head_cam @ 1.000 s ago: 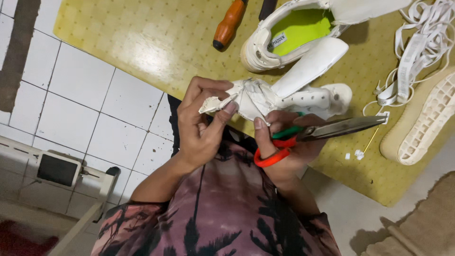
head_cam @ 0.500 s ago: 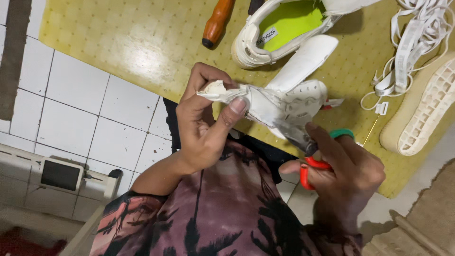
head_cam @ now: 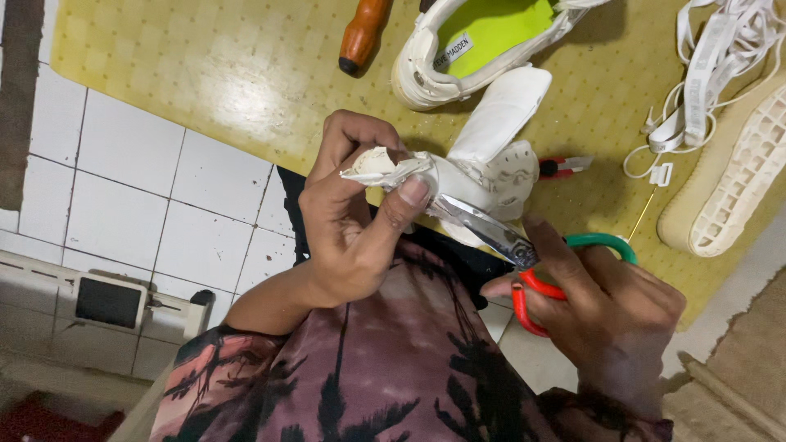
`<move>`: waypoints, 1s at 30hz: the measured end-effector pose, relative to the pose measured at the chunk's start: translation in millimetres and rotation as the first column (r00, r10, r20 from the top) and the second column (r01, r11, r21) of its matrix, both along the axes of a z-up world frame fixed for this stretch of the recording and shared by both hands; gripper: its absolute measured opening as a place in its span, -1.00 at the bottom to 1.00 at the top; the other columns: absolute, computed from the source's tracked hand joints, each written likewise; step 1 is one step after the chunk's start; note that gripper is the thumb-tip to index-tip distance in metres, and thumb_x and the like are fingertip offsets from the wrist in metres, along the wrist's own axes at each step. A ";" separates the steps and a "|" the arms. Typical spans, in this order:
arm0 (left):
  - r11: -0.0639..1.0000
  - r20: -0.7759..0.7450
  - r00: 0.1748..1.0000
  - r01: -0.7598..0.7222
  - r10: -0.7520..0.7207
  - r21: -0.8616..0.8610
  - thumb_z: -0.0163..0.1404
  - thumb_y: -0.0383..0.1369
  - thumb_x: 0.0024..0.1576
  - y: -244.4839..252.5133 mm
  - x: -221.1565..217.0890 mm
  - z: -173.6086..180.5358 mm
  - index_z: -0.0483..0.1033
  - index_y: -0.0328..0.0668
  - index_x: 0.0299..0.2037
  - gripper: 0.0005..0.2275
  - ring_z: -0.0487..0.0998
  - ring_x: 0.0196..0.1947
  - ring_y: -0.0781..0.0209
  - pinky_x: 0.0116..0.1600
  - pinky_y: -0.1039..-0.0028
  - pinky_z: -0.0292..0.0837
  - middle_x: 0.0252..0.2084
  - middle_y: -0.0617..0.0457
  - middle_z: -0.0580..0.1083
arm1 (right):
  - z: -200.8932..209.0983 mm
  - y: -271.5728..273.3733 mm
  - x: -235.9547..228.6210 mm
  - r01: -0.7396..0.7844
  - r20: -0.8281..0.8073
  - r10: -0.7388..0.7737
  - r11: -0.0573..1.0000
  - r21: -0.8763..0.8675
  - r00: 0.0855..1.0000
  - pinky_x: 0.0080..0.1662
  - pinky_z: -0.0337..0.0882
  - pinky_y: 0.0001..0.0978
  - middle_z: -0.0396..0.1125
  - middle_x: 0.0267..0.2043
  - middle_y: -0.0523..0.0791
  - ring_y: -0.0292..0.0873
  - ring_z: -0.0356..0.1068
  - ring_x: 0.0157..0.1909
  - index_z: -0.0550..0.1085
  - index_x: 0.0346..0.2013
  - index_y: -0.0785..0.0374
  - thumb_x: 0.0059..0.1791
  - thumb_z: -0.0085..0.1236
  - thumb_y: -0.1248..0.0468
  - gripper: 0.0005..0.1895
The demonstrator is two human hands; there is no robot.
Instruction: The person uses a red utility knife to cut along the sole of a white sneaker, then switches to red-handled scissors to cut away the upper fabric and laces. The person continues to trim and remove sections of the shoe's upper material.
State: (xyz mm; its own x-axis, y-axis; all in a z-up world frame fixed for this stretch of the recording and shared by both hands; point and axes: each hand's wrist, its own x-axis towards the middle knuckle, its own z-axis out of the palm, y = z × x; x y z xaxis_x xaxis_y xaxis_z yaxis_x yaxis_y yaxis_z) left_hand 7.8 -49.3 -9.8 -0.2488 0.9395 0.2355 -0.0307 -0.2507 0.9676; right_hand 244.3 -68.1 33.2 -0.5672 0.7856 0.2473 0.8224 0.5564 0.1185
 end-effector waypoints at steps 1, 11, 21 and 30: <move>1.000 -0.005 1.000 -0.001 0.001 -0.001 0.00 -0.39 0.26 -0.5 -0.2 -0.2 0.48 -0.36 -0.26 -0.86 0.39 -0.14 0.13 -0.03 0.44 0.34 -0.12 -0.09 0.31 | 1.8 0.2 -0.9 -0.031 0.023 0.031 0.999 0.005 0.999 -0.45 0.09 -0.38 0.21 -0.49 -0.22 -0.21 0.17 -0.56 0.72 -0.08 0.05 -0.01 0.32 -0.47 -0.31; 0.997 -0.139 0.989 -0.040 0.048 0.062 -0.01 -0.40 0.22 -1.1 3.3 8.4 0.47 -0.45 -0.30 -0.82 0.38 -0.14 0.01 -0.02 0.33 0.34 -0.21 -0.16 0.34 | 6.1 -5.5 1.7 -0.076 -0.009 0.076 0.997 -0.033 0.997 -0.40 0.22 -0.34 0.47 -0.26 -0.33 -0.19 0.18 -0.53 0.69 -0.02 0.09 0.08 0.45 -0.12 -0.60; 0.982 -0.242 0.964 -0.063 0.106 0.179 0.02 -0.37 0.17 -3.8 9.8 2.6 0.49 -0.42 -0.34 -0.81 0.37 -0.22 0.01 -0.03 0.29 0.26 -0.28 -0.16 0.37 | 26.8 -5.1 -0.4 -0.206 -0.003 0.207 0.976 -0.072 0.978 -0.47 0.11 -0.25 0.53 0.16 -0.15 -0.14 0.26 -0.50 0.34 -0.56 -0.04 0.13 0.28 0.01 -0.57; 0.931 -0.295 0.924 -0.139 0.245 0.338 0.07 -0.42 0.05 -1.1 15.8 -15.9 0.53 -0.30 -0.40 -0.91 0.30 -0.25 0.00 -0.07 0.27 0.27 -0.34 -0.03 0.40 | 20.4 -8.7 3.0 -0.138 0.011 0.140 0.987 -0.087 0.990 -0.33 0.32 -0.32 0.49 -0.07 -0.34 -0.22 0.19 -0.51 0.62 -0.07 0.20 0.09 0.39 -0.04 -0.62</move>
